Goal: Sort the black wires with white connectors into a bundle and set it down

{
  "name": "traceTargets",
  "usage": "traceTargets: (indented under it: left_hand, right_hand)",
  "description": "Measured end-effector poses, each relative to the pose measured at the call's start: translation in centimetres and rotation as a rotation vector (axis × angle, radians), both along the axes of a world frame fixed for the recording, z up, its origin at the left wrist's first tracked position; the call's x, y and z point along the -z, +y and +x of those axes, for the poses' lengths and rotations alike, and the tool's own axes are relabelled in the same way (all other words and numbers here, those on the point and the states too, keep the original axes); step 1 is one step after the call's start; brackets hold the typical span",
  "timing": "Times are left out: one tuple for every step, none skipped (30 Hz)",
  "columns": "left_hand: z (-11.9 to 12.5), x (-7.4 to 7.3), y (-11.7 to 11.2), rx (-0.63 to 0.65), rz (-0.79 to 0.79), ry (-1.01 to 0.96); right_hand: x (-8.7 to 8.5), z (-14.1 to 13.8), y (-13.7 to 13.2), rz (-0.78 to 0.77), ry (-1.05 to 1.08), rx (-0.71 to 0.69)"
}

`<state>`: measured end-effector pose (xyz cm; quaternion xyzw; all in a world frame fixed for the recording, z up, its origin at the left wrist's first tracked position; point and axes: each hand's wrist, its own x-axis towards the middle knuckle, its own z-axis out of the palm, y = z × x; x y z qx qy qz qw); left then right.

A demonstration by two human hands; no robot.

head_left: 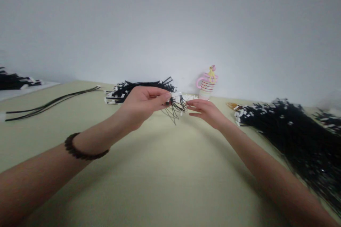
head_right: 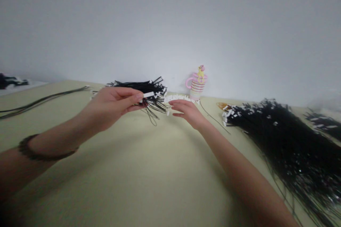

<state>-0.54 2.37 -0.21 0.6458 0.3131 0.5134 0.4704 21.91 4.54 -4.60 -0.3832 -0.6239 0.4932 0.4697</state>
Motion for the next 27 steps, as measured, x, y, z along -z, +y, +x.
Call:
traceTargets:
  left_hand:
    - [0.0, 0.3, 0.2, -0.018, 0.029, 0.055]
    - [0.0, 0.6, 0.4, -0.029, 0.061, 0.118]
    - [0.1, 0.8, 0.5, -0.035, 0.1, 0.189]
    - [0.1, 1.0, 0.6, -0.04, 0.151, 0.268]
    - [0.2, 1.1, 0.7, -0.047, 0.213, 0.35]
    - [0.2, 1.2, 0.8, -0.055, 0.28, 0.43]
    - [0.2, 1.2, 0.8, -0.056, 0.34, 0.502]
    - [0.2, 1.2, 0.9, -0.046, 0.385, 0.562]
    - [0.1, 1.2, 1.0, -0.024, 0.412, 0.611]
    - [0.0, 1.2, 1.2, 0.005, 0.425, 0.652]
    - [-0.2, 1.2, 1.5, 0.027, 0.438, 0.689]
    - [-0.4, 1.1, 1.9, 0.031, 0.46, 0.728]
    - [-0.8, 1.0, 2.4, 0.013, 0.491, 0.77]
    - [-1.2, 0.9, 2.9, -0.032, 0.533, 0.814]
    - [-1.7, 0.7, 3.5, -0.098, 0.572, 0.863]
    - [-2.3, 0.5, 4.1, -0.167, 0.596, 0.917]
    - [-2.9, 0.2, 4.6, -0.235, 0.599, 0.964]
    - [-3.6, -0.1, 5.2, -0.295, 0.584, 1.005]
    - [-4.2, -0.5, 5.6, -0.367, 0.556, 1.022]
    - [-4.8, -0.8, 6.0, -0.443, 0.525, 1.006]
    - [-5.4, -1.1, 6.3, -0.492, 0.487, 0.98]
    - [-5.9, -1.3, 6.6, -0.521, 0.442, 0.942]
    - [-6.3, -1.4, 7.0, -0.543, 0.4, 0.896]
    - [-6.6, -1.4, 7.3, -0.553, 0.363, 0.853]
    - [-6.9, -1.1, 7.7, -0.56, 0.333, 0.816]
    - [-7.1, -0.7, 8.2, -0.564, 0.308, 0.787]
    - [-7.3, -0.1, 8.8, -0.568, 0.288, 0.771]
  right_hand:
    - [-0.2, -0.5, -0.4, 0.103, -0.083, 0.051]
    - [-0.5, -1.0, -0.9, 0.207, -0.176, 0.089]
    - [-0.8, -1.6, -1.5, 0.304, -0.277, 0.106]
    - [-1.0, -2.2, -2.2, 0.39, -0.376, 0.109]
    - [-1.2, -2.8, -2.7, 0.46, -0.47, 0.112]
    - [-1.3, -3.4, -3.3, 0.504, -0.551, 0.12]
    - [-1.4, -3.8, -3.6, 0.519, -0.604, 0.134]
    - [-1.4, -4.2, -3.9, 0.501, -0.62, 0.145]
    - [-1.4, -4.4, -4.0, 0.46, -0.598, 0.15]
    - [-1.4, -4.5, -4.0, 0.404, -0.55, 0.141]
    - [-1.4, -4.4, -3.9, 0.344, -0.489, 0.116]
    - [-1.4, -4.2, -3.7, 0.288, -0.431, 0.081]
    - [-1.6, -3.8, -3.5, 0.238, -0.387, 0.035]
    - [-1.8, -3.3, -3.4, 0.19, -0.363, -0.02]
    - [-2.0, -2.8, -3.2, 0.143, -0.357, -0.085]
    - [-2.2, -2.2, -3.1, 0.094, -0.375, -0.166]
    - [-2.4, -1.7, -3.0, 0.047, -0.415, -0.265]
    - [-2.6, -1.2, -3.0, 0.008, -0.475, -0.383]
    - [-2.8, -0.9, -3.0, -0.025, -0.549, -0.517]
    - [-2.9, -0.9, -3.1, -0.056, -0.63, -0.667]
    - [-2.9, -1.0, -3.4, -0.078, -0.706, -0.811]
    - [-2.9, -1.4, -3.7, -0.087, -0.772, -0.936]
    - [-2.9, -2.0, -4.3, -0.072, -0.831, -1.039]
    - [-3.0, -2.8, -5.1, -0.031, -0.89, -1.116]
    - [-3.0, -3.7, -6.1, 0.046, -0.957, -1.155]
    - [-3.1, -4.5, -7.3, 0.161, -1.047, -1.167]
    - [-3.3, -5.3, -8.6, 0.301, -1.152, -1.124]
